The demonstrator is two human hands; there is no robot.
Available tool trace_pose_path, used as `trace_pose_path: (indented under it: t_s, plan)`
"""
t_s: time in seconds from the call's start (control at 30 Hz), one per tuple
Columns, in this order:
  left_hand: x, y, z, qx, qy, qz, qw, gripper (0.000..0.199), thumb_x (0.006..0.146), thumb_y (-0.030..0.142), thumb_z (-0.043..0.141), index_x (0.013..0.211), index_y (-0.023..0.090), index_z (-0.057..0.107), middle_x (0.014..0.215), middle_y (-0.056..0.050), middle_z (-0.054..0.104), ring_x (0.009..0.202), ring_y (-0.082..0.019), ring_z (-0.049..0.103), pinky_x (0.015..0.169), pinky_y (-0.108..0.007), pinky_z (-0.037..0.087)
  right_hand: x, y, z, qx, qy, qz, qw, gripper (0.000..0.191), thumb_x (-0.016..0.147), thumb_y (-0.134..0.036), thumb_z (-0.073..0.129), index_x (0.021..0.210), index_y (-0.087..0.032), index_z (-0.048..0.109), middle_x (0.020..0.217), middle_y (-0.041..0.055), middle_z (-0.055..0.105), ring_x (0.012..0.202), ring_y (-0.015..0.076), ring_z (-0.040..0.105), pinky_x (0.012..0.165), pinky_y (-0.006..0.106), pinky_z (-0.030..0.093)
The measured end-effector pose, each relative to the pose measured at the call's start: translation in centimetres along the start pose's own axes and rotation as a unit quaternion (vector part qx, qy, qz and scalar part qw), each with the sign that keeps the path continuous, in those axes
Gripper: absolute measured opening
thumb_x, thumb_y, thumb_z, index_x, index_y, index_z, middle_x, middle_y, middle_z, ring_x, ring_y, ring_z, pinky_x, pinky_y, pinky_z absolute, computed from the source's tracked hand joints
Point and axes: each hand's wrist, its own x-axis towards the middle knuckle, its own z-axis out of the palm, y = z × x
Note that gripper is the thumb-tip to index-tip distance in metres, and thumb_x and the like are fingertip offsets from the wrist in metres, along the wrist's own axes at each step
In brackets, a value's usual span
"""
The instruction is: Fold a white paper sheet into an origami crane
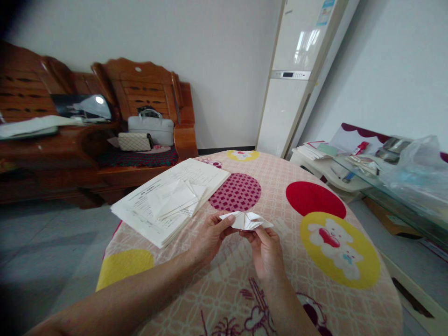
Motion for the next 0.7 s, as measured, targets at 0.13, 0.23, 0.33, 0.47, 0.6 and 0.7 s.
trace_pose_path:
  t_s: [0.13, 0.23, 0.33, 0.47, 0.6, 0.7]
  plan:
    - [-0.17, -0.16, 0.12, 0.022, 0.019, 0.015, 0.999, 0.023, 0.071, 0.028, 0.078, 0.082, 0.009, 0.073, 0.082, -0.008, 0.072, 0.078, -0.019, 0.065, 0.08, -0.032, 0.051, -0.51, 0.11, 0.66, -0.058, 0.028, -0.043, 0.997, 0.009, 0.071, -0.026, 0.077, 0.075, -0.018, 0.077, 0.078, 0.0034, 0.075, 0.072, 0.0159, 0.065, 0.067, 0.028, 0.054]
    - [-0.23, -0.15, 0.11, 0.033, 0.018, 0.02, 0.999, 0.022, 0.071, 0.028, 0.078, 0.08, 0.009, 0.073, 0.079, -0.008, 0.072, 0.072, -0.018, 0.063, 0.076, -0.031, 0.05, -0.75, 0.13, 0.95, -0.087, 0.04, -0.048, 0.994, 0.01, 0.068, -0.026, 0.079, 0.072, -0.017, 0.077, 0.074, 0.004, 0.074, 0.069, 0.0156, 0.064, 0.065, 0.028, 0.053]
    - [-0.16, 0.0, -0.03, 0.01, 0.003, 0.005, 1.0, 0.021, 0.072, 0.028, 0.077, 0.08, 0.009, 0.073, 0.079, -0.008, 0.071, 0.069, -0.016, 0.062, 0.074, -0.03, 0.05, -0.74, -0.01, 0.98, -0.079, 0.019, -0.029, 0.996, 0.009, 0.069, -0.026, 0.079, 0.072, -0.017, 0.077, 0.075, 0.0037, 0.074, 0.068, 0.0149, 0.063, 0.063, 0.026, 0.052]
    - [0.16, 0.06, -0.51, -0.015, -0.01, -0.039, 0.999, 0.019, 0.073, 0.026, 0.077, 0.081, 0.009, 0.072, 0.079, -0.007, 0.071, 0.071, -0.015, 0.061, 0.072, -0.027, 0.049, -0.54, -0.16, 0.8, -0.044, -0.006, 0.003, 0.999, 0.009, 0.069, -0.026, 0.079, 0.07, -0.017, 0.076, 0.074, 0.0032, 0.073, 0.068, 0.0143, 0.061, 0.061, 0.025, 0.051]
    - [0.44, -0.01, -0.81, -0.052, -0.032, -0.08, 0.995, 0.021, 0.074, 0.027, 0.077, 0.08, 0.008, 0.071, 0.08, -0.007, 0.069, 0.071, -0.014, 0.061, 0.07, -0.025, 0.049, -0.32, -0.05, 0.67, -0.019, -0.018, 0.024, 0.999, 0.008, 0.069, -0.025, 0.079, 0.072, -0.018, 0.076, 0.08, 0.0036, 0.073, 0.072, 0.0155, 0.062, 0.061, 0.025, 0.051]
    - [0.5, 0.07, -0.78, -0.066, -0.019, -0.102, 0.992, 0.024, 0.07, 0.027, 0.08, 0.08, 0.007, 0.071, 0.079, -0.007, 0.069, 0.068, -0.013, 0.061, 0.067, -0.023, 0.05, -0.22, 0.14, 0.53, -0.007, -0.017, 0.027, 0.999, 0.007, 0.068, -0.023, 0.079, 0.071, -0.018, 0.076, 0.079, 0.0032, 0.073, 0.071, 0.0154, 0.062, 0.06, 0.025, 0.05]
